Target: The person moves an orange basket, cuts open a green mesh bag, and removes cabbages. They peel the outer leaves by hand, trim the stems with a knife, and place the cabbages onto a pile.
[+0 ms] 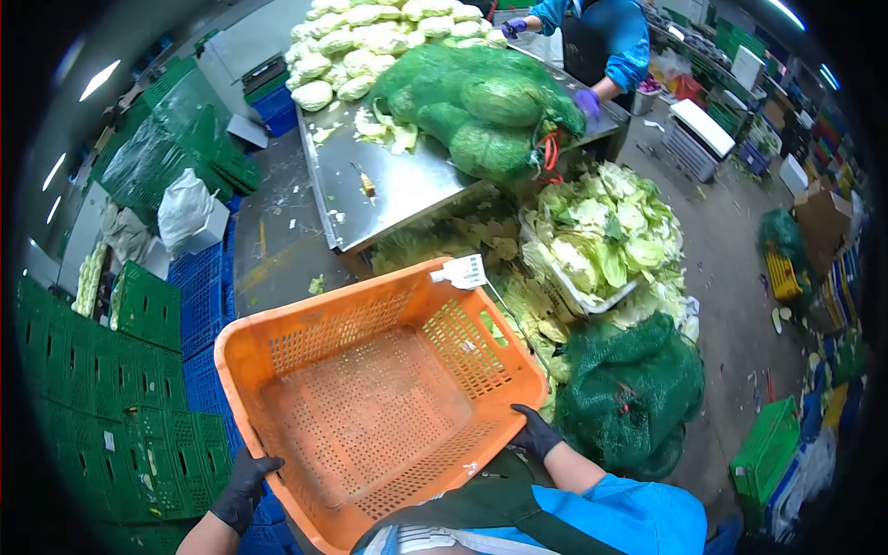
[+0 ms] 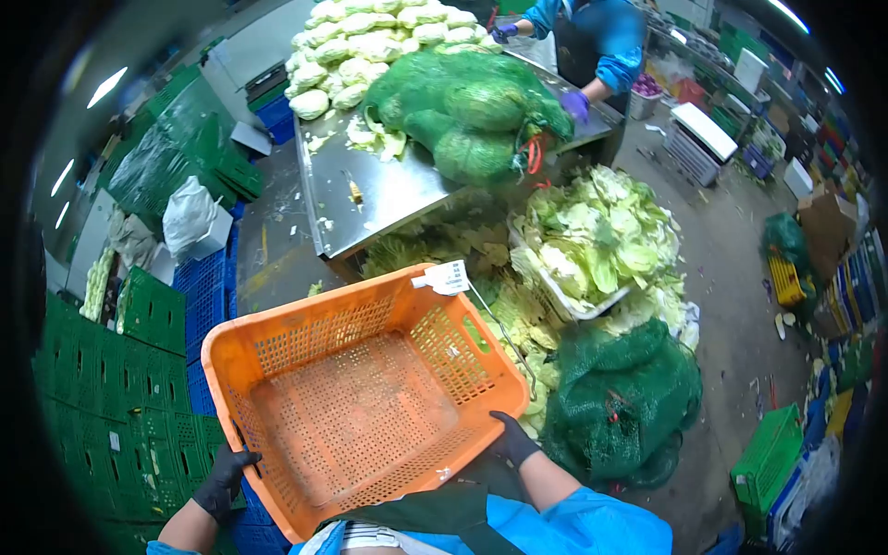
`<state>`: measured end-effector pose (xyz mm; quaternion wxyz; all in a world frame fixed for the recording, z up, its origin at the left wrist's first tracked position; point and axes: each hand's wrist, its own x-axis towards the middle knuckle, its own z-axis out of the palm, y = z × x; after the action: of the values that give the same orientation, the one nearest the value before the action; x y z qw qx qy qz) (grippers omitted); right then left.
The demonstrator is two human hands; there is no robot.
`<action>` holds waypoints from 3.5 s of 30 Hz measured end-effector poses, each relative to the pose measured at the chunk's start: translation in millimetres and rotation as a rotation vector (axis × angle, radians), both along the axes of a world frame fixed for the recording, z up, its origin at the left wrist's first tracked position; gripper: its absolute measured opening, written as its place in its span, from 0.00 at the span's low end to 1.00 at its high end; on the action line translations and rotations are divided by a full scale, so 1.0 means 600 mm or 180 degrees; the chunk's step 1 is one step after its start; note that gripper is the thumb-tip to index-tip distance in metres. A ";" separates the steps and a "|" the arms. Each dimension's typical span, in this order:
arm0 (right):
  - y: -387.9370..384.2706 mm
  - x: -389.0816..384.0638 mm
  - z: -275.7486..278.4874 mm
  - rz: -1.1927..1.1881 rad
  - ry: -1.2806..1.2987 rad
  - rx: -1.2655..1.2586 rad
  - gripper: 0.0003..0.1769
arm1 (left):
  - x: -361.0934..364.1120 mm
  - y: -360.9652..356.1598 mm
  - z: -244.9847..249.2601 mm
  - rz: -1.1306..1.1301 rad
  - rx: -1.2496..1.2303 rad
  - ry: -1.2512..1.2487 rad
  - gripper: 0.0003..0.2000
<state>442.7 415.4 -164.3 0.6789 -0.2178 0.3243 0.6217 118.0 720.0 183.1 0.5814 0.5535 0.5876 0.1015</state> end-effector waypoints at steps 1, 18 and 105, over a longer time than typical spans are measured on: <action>0.000 -0.010 -0.025 -0.0028 -0.0171 -0.0031 0.31 | -0.003 0.018 -0.009 -0.0073 -0.0026 0.0021 0.27; 0.078 0.268 -0.289 -0.1184 -0.2434 -0.1705 0.23 | 0.281 0.237 -0.914 0.0708 0.0621 -0.0916 0.30; 1.525 0.333 0.270 -0.2059 -0.2714 -0.5231 0.17 | 1.354 1.267 -0.407 -0.6401 0.3338 -0.2889 0.55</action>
<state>642.5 1330.6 -2.4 0.5138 -0.7295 0.4278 -0.1444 930.2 1480.3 -61.0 0.2594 0.8430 -0.4710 0.0153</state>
